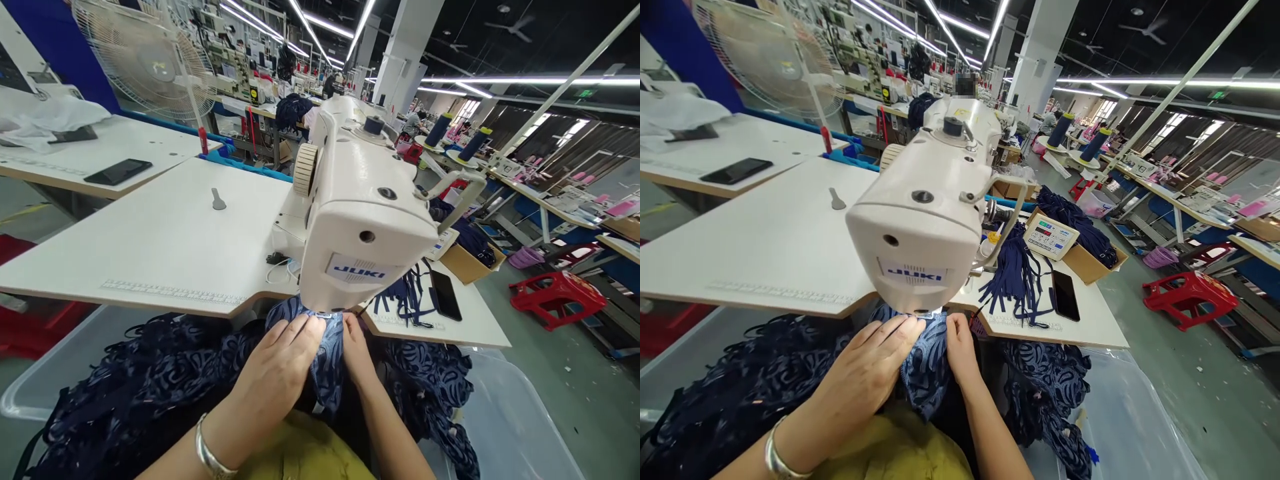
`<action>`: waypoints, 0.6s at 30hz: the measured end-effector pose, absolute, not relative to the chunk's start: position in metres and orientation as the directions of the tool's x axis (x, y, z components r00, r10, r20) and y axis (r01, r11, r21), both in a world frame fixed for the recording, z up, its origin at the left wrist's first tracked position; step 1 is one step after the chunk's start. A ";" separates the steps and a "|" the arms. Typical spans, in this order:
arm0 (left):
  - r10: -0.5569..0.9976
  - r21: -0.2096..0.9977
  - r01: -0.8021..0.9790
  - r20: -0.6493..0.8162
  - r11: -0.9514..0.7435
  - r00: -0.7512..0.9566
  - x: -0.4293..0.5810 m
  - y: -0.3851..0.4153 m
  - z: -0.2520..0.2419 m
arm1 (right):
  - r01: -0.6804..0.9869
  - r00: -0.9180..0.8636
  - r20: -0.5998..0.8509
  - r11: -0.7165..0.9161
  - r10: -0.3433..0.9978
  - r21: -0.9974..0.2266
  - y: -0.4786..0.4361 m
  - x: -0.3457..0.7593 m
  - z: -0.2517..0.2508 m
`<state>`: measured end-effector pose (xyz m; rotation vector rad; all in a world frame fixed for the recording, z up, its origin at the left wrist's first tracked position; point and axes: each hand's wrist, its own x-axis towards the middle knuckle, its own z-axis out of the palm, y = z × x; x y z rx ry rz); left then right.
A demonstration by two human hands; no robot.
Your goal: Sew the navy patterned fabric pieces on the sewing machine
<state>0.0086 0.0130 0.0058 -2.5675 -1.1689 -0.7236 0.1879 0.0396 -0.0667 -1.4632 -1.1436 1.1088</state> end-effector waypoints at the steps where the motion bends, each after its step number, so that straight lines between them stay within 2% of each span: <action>1: 0.641 -0.002 0.752 0.521 -0.659 0.564 0.008 0.014 0.005 | 0.128 0.079 -0.109 -0.119 0.991 -0.985 0.037 0.187 -0.068; 4: 0.625 -0.026 0.734 0.505 -0.678 0.595 0.005 0.015 0.006 | 0.095 -0.231 -0.150 -0.131 0.961 -0.987 0.029 0.188 -0.068; 6: 0.596 -0.038 0.703 0.500 -0.710 0.629 0.003 0.013 0.010 | 0.065 -0.338 -0.220 -0.211 0.915 -0.975 0.025 0.195 -0.067; 7: 0.582 -0.029 0.688 0.507 -0.726 0.636 0.002 0.011 0.012 | 0.037 -0.329 -0.252 -0.254 0.910 -0.967 0.023 0.201 -0.065; 9: 0.568 0.018 0.665 0.538 -0.746 0.623 0.002 0.008 0.016 | -0.049 -0.194 -0.253 -0.267 0.948 -0.963 0.020 0.216 -0.059; 11: 0.565 0.056 0.658 0.569 -0.751 0.597 0.002 0.006 0.018 | -0.090 0.038 -0.177 -0.173 0.983 -0.981 0.017 0.233 -0.046; 13: 0.537 0.026 0.645 0.579 -0.764 0.613 0.002 0.006 0.018 | -0.021 0.208 -0.061 -0.058 0.976 -0.998 0.013 0.246 -0.029; 15: 0.489 -0.044 0.622 0.576 -0.782 0.656 0.003 0.007 0.018 | 0.087 0.236 0.017 -0.003 0.972 -0.996 0.008 0.252 -0.014; 18: 0.469 -0.076 0.607 0.562 -0.791 0.681 0.003 0.007 0.018 | 0.159 0.165 0.023 -0.004 0.986 -0.987 0.004 0.249 -0.003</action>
